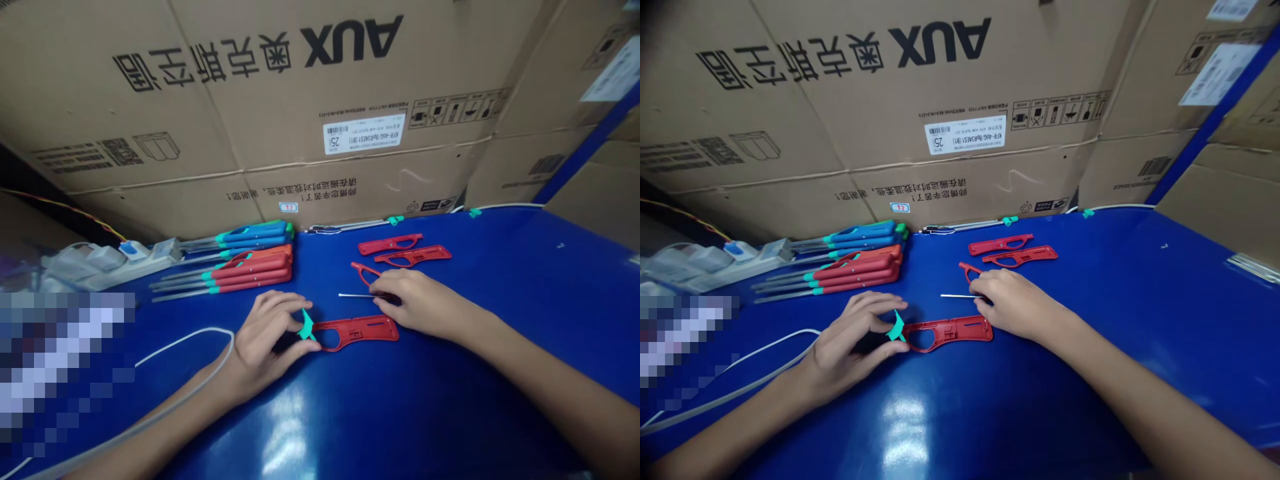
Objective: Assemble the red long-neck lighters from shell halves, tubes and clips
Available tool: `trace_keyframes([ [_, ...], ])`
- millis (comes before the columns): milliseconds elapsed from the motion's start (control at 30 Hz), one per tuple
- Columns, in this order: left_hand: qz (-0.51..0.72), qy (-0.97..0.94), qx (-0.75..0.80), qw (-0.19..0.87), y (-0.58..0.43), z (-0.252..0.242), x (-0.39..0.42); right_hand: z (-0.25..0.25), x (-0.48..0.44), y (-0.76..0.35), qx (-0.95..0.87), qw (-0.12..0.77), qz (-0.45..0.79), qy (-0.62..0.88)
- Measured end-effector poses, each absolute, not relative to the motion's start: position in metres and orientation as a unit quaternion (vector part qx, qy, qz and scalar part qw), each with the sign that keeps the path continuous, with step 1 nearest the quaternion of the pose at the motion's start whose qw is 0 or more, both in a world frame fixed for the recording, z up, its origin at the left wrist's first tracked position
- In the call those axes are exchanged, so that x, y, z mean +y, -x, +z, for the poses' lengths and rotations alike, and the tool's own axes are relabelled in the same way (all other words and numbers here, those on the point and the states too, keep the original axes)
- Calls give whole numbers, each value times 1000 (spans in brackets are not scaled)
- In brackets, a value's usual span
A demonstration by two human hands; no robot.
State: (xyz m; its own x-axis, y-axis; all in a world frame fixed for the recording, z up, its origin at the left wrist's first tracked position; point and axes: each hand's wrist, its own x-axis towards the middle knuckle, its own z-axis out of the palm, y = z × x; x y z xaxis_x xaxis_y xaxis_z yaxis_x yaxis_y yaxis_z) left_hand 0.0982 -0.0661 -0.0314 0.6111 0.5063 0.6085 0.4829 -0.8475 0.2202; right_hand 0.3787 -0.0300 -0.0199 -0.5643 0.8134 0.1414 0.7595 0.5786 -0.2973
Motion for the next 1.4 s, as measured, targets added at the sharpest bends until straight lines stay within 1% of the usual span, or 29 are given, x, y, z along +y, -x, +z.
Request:
trace_keyframes([
  [67, 345, -900, 266, 20, -99, -31, -66, -20, -28, -381, -879, 123, 85, 454],
  [133, 345, -901, 262, 23, -99, -30, -65, -20, -27, -382, -880, 132, 69, 451],
  [200, 345, -901, 260, 26, -100, -28, -65, -20, -29, -380, -883, 177, 63, 430],
  [300, 341, -903, 260, 23, -101, -27, -66, -19, -39, -370, -885, 271, 81, 370],
  [367, 337, -906, 258, 5, -101, -27, -67, -19, -49, -360, -890, 302, 102, 325],
  [433, 336, -907, 254, -11, -102, -28, -67, -19, -57, -350, -901, 298, 121, 290],
  [533, 345, -907, 242, -8, -103, -27, -68, -21, -63, -340, -915, 275, 129, 265],
  [667, 371, -904, 213, 12, -104, -28, -70, -27, -63, -336, -917, 275, 120, 264],
  [800, 384, -902, 197, 3, -105, -32, -70, -32, -61, -337, -924, 276, 95, 247],
  [1100, 344, -905, 251, 15, -103, -40, -66, -33, -57, -342, -929, 253, 85, 256],
  [1267, 295, -910, 284, 61, -100, -41, -64, -30, -57, -345, -929, 238, 85, 270],
  [1400, 280, -912, 290, 81, -100, -39, -64, -31, -57, -346, -928, 225, 95, 280],
])
